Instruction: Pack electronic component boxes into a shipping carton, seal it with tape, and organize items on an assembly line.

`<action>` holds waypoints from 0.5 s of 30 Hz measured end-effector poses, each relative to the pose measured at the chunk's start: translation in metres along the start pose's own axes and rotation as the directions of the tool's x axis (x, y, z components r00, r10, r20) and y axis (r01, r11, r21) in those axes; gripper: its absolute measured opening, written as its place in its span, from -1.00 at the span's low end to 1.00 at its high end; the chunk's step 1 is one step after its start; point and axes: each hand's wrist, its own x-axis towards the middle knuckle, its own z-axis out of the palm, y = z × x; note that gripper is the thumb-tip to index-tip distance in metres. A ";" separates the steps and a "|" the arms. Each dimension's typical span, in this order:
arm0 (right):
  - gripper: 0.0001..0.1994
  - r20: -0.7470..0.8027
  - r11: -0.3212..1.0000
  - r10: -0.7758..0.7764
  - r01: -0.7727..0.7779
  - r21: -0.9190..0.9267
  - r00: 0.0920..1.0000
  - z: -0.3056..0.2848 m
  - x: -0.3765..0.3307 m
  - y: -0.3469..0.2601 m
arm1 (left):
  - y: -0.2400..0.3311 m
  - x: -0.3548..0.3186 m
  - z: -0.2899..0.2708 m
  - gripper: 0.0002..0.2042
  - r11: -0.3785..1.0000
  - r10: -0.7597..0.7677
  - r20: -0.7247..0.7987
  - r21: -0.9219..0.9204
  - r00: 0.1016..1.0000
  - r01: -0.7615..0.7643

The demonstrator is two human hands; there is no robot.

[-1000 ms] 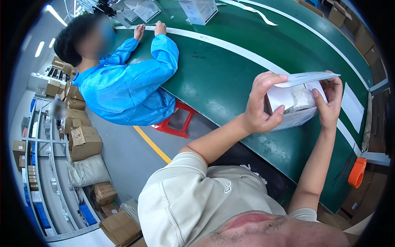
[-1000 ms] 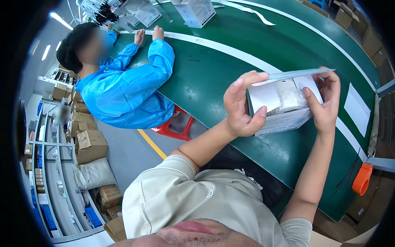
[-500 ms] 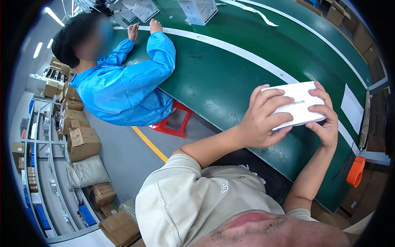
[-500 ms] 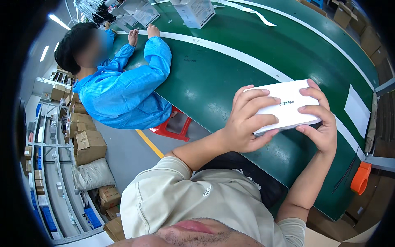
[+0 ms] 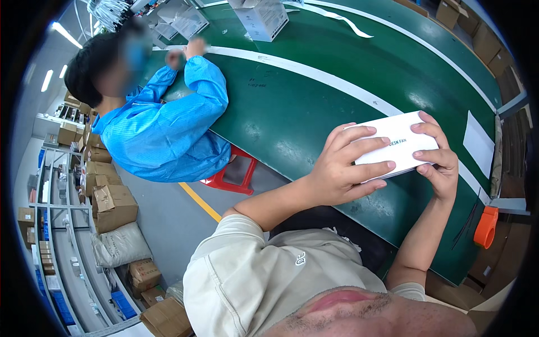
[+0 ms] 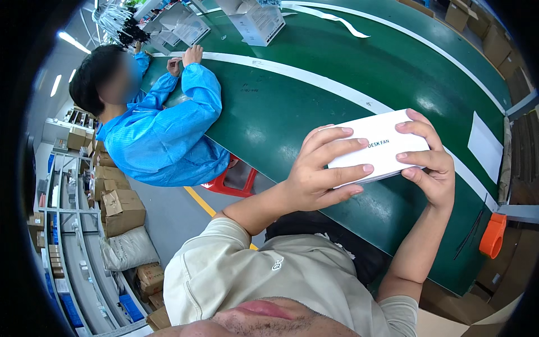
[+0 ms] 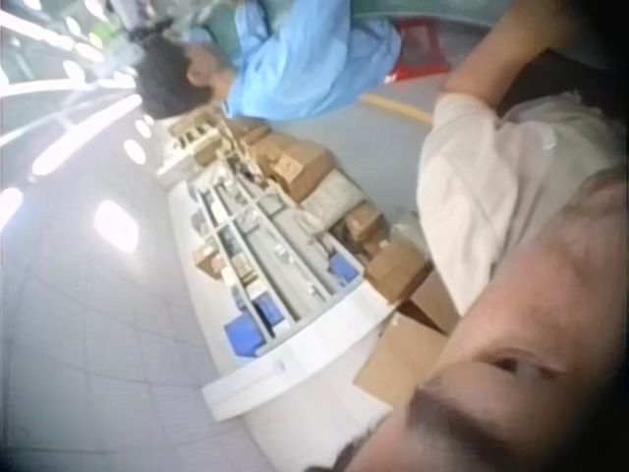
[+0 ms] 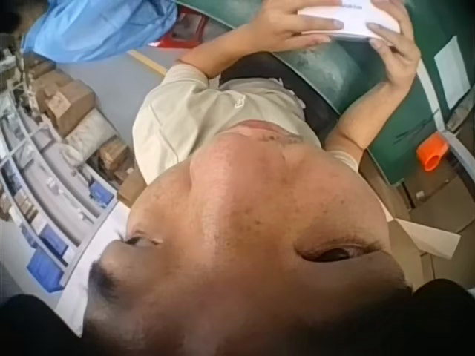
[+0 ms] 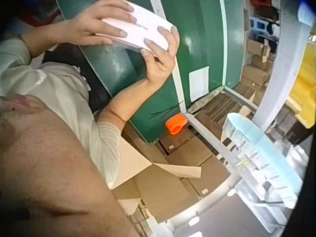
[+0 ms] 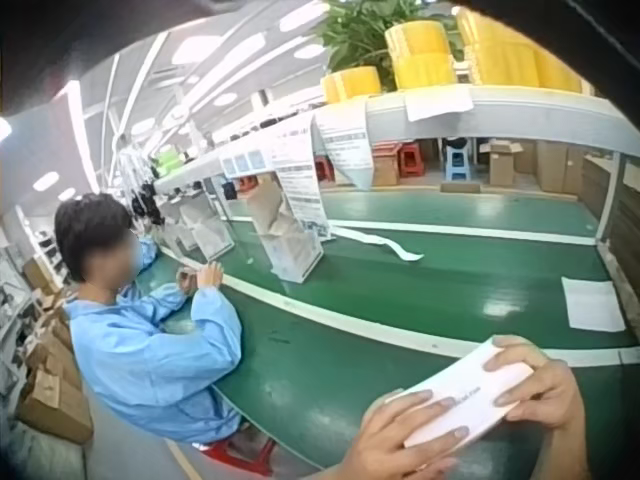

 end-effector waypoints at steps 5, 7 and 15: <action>-0.73 0.059 0.999 0.017 -0.015 -0.032 0.998 -0.006 0.004 0.004 | -0.001 0.003 0.000 -0.64 0.999 0.031 0.003 0.043 1.000 -0.031; -0.72 0.068 0.999 0.026 -0.024 -0.028 0.997 -0.007 0.004 0.004 | -0.002 0.001 -0.001 -0.60 0.999 0.026 0.028 0.021 0.999 -0.026; -0.68 0.008 1.000 -0.004 0.004 0.013 1.000 -0.004 -0.007 0.020 | 0.000 0.005 -0.012 -0.45 0.970 0.120 0.200 0.186 0.972 -0.158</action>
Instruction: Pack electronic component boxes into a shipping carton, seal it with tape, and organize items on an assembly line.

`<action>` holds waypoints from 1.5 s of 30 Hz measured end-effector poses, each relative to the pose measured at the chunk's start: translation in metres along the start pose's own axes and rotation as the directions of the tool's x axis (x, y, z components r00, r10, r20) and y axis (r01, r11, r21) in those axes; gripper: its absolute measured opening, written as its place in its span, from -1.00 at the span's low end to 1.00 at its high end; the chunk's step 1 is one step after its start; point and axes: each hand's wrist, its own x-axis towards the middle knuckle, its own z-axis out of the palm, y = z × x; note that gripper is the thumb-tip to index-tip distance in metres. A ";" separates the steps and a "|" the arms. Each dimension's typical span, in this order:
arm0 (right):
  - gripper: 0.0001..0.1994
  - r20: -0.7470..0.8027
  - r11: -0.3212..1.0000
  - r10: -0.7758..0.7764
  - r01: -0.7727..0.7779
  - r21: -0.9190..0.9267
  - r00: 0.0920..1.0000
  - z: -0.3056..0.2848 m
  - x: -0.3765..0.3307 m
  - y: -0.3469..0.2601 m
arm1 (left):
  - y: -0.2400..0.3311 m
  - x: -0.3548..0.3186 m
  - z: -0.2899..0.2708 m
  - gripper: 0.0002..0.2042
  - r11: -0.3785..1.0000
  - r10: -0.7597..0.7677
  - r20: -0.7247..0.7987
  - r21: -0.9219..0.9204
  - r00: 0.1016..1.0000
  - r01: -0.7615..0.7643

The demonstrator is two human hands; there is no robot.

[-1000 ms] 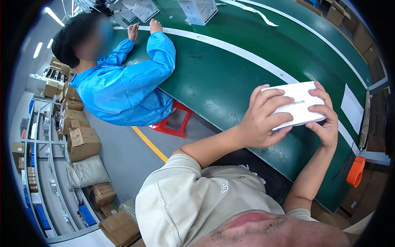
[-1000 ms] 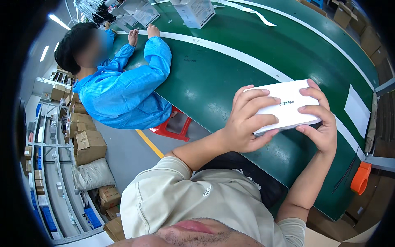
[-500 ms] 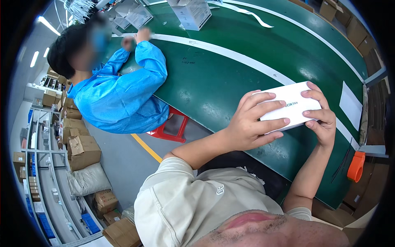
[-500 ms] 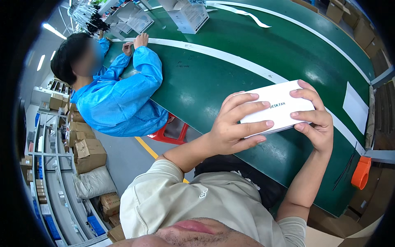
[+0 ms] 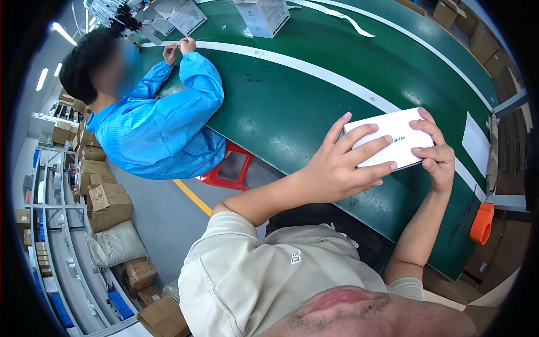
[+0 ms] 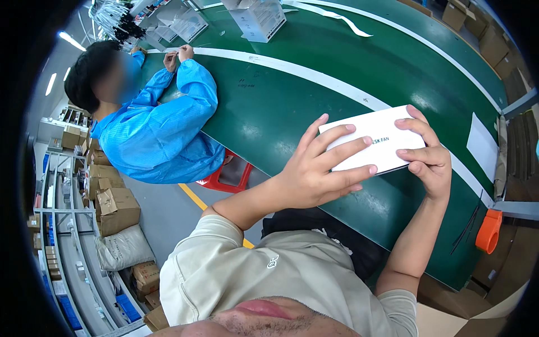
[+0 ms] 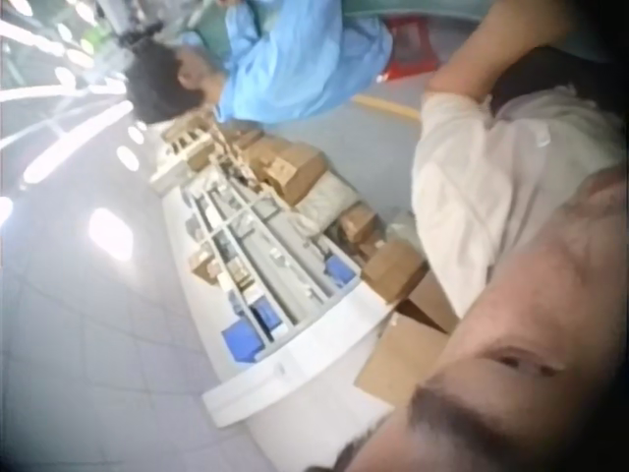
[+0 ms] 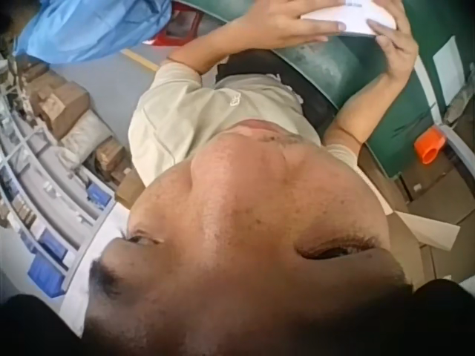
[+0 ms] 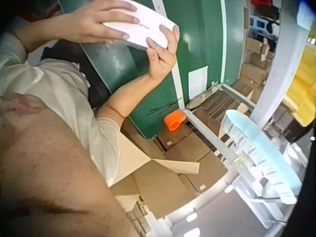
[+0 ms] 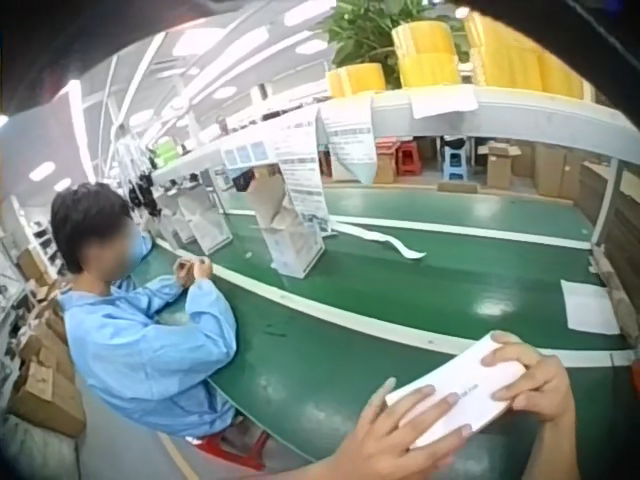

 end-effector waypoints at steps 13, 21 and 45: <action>-0.45 -0.232 0.857 0.438 -0.481 -0.185 0.869 0.012 0.028 -0.071 | -0.055 -0.057 0.054 0.27 0.562 -0.392 0.490 -0.542 0.779 0.624; -0.40 -0.231 0.230 0.799 -0.637 -0.736 0.555 -0.037 0.104 -0.040 | 0.015 0.017 0.138 0.17 0.787 -0.328 0.325 -0.425 0.887 0.447; -0.70 0.277 0.420 0.625 -0.015 -0.907 0.730 -0.069 0.086 -0.016 | -0.260 0.091 0.052 -0.31 0.838 -0.478 0.034 0.316 0.878 0.444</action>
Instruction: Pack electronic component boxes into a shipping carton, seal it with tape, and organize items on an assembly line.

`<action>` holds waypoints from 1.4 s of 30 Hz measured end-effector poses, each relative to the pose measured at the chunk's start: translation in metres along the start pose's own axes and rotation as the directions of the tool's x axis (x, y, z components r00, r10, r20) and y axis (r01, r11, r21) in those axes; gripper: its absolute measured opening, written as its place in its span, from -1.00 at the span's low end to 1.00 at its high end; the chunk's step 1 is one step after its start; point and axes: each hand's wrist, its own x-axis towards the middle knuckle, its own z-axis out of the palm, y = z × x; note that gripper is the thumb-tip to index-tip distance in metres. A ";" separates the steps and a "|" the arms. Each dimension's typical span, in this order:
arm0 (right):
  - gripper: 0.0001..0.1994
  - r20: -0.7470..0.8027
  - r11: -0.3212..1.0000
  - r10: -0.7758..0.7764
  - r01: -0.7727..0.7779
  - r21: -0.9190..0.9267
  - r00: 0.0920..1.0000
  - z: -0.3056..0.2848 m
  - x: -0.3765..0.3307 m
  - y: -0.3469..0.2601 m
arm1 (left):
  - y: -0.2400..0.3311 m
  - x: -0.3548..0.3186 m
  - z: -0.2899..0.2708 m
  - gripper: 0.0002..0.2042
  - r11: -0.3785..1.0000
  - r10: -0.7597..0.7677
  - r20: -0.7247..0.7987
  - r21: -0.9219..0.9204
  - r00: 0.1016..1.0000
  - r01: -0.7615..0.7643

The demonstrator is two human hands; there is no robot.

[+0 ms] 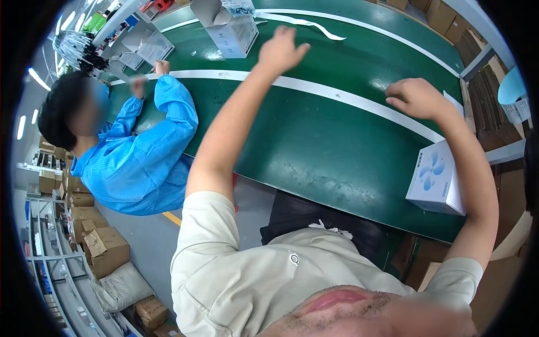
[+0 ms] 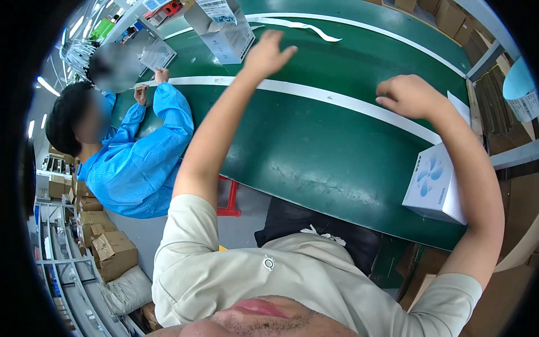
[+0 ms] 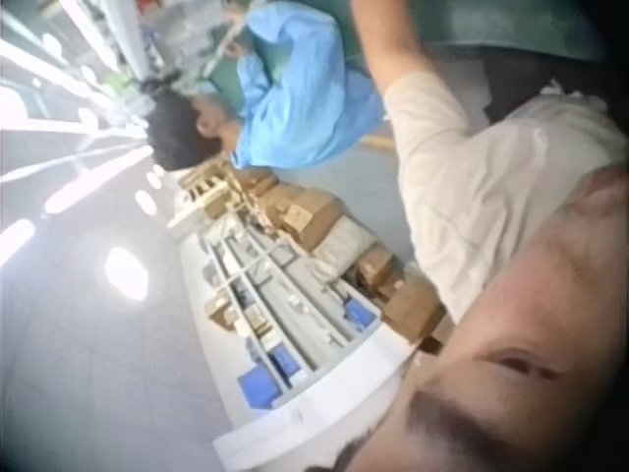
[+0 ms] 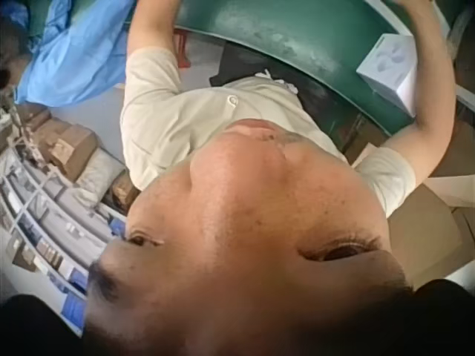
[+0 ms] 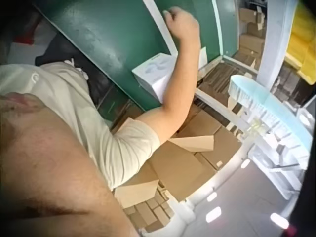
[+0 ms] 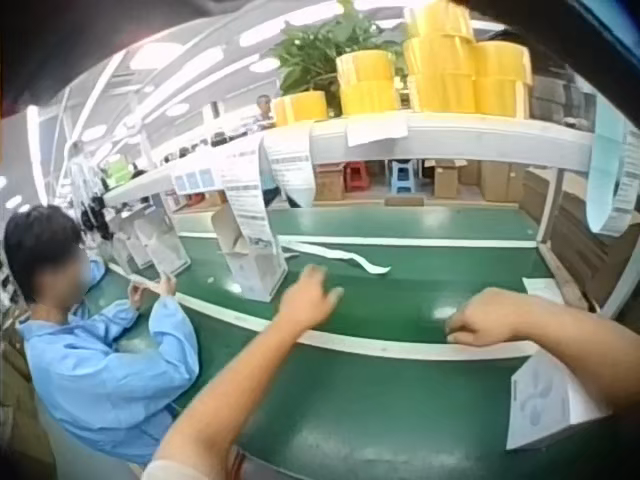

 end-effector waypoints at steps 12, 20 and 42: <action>-0.69 0.059 0.963 -0.024 0.008 0.269 0.998 0.002 0.008 -0.013 | -0.158 0.077 -0.060 -0.58 0.727 -0.419 -0.076 0.570 0.905 0.384; -0.59 -0.457 0.963 0.101 0.028 0.268 0.883 0.017 -0.004 -0.004 | 0.053 -0.051 -0.079 -0.78 0.963 0.048 -0.174 0.271 0.984 0.000; -0.59 -0.495 0.843 -0.136 0.363 0.398 0.858 0.020 0.013 0.001 | 0.112 -0.130 -0.081 -0.50 0.764 0.615 0.002 -0.250 0.789 -0.595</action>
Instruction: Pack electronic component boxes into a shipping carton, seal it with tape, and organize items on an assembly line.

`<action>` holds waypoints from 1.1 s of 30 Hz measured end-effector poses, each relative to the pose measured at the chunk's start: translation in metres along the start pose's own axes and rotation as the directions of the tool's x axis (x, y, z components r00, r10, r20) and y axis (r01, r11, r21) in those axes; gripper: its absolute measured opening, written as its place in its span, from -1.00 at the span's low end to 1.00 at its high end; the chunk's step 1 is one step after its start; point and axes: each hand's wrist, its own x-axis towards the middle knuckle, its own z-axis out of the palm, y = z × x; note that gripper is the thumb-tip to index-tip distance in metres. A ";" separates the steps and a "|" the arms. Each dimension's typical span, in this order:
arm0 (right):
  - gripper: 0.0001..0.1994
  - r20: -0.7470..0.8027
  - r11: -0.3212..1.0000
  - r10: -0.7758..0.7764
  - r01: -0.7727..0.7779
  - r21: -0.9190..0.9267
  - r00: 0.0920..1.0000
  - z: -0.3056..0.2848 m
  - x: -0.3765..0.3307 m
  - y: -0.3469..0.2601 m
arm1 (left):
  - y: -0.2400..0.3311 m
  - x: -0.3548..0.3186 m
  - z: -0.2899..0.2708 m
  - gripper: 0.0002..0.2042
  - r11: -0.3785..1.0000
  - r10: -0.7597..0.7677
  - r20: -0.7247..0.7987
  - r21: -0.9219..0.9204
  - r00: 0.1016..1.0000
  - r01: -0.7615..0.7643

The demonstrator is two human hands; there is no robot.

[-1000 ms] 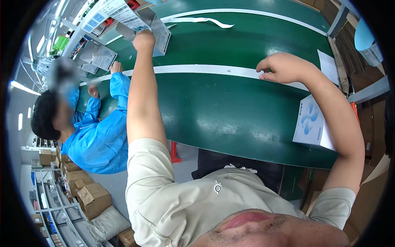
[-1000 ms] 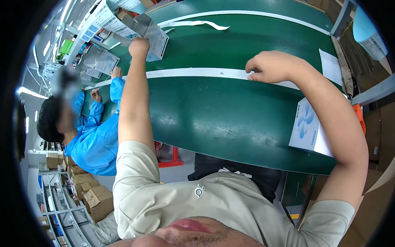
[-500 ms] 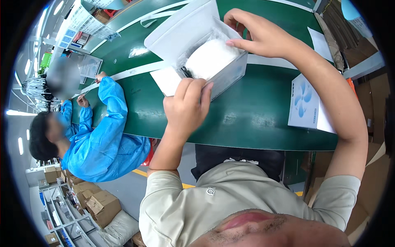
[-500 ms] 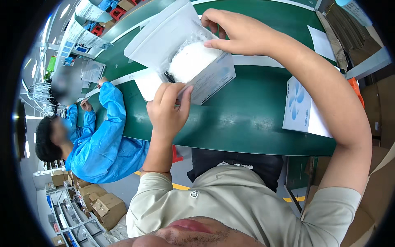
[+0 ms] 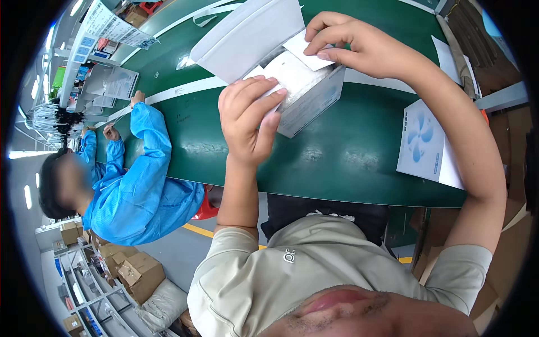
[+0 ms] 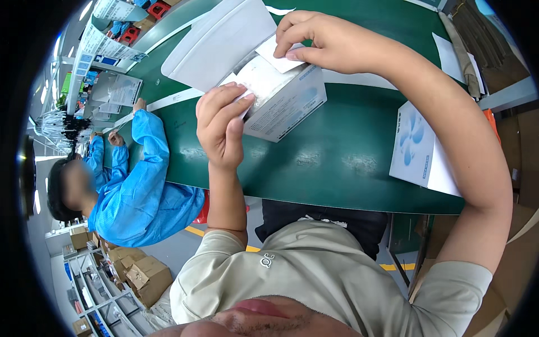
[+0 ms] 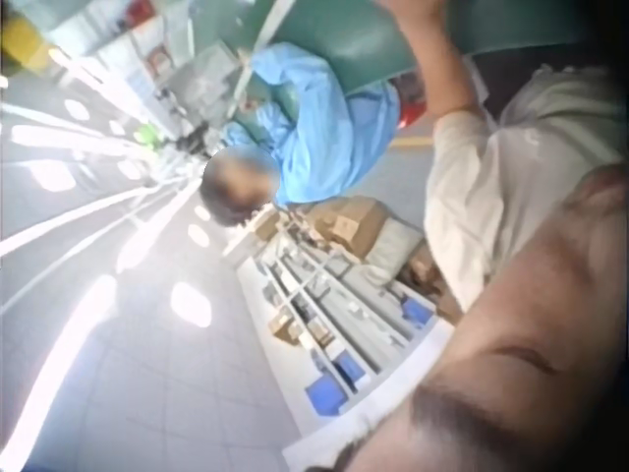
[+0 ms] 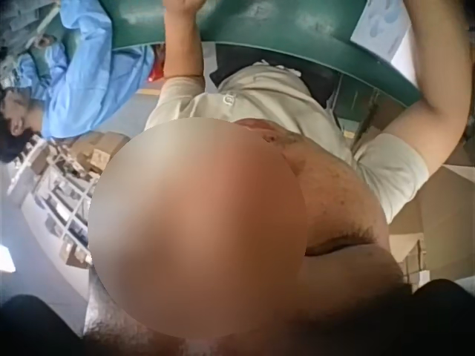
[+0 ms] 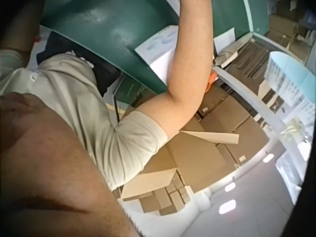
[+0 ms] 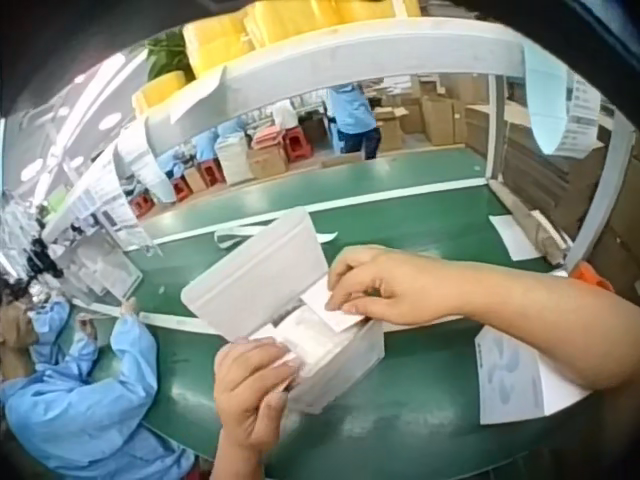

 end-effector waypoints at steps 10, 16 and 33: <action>-0.45 -0.144 0.915 0.194 -0.126 0.382 0.970 -0.002 -0.001 -0.001 | 0.031 0.023 0.063 -0.48 0.934 -0.358 -0.815 -0.312 0.455 0.176; -0.39 0.160 0.993 -0.018 0.000 0.116 0.987 -0.022 -0.007 -0.007 | 0.021 -0.008 0.037 -0.49 0.976 -0.182 -0.492 -0.197 0.851 0.095; -0.59 0.126 0.992 0.086 -0.073 -0.106 0.988 -0.009 -0.007 -0.033 | 0.032 0.006 0.040 -0.71 0.959 -0.282 -0.477 -0.151 0.832 0.238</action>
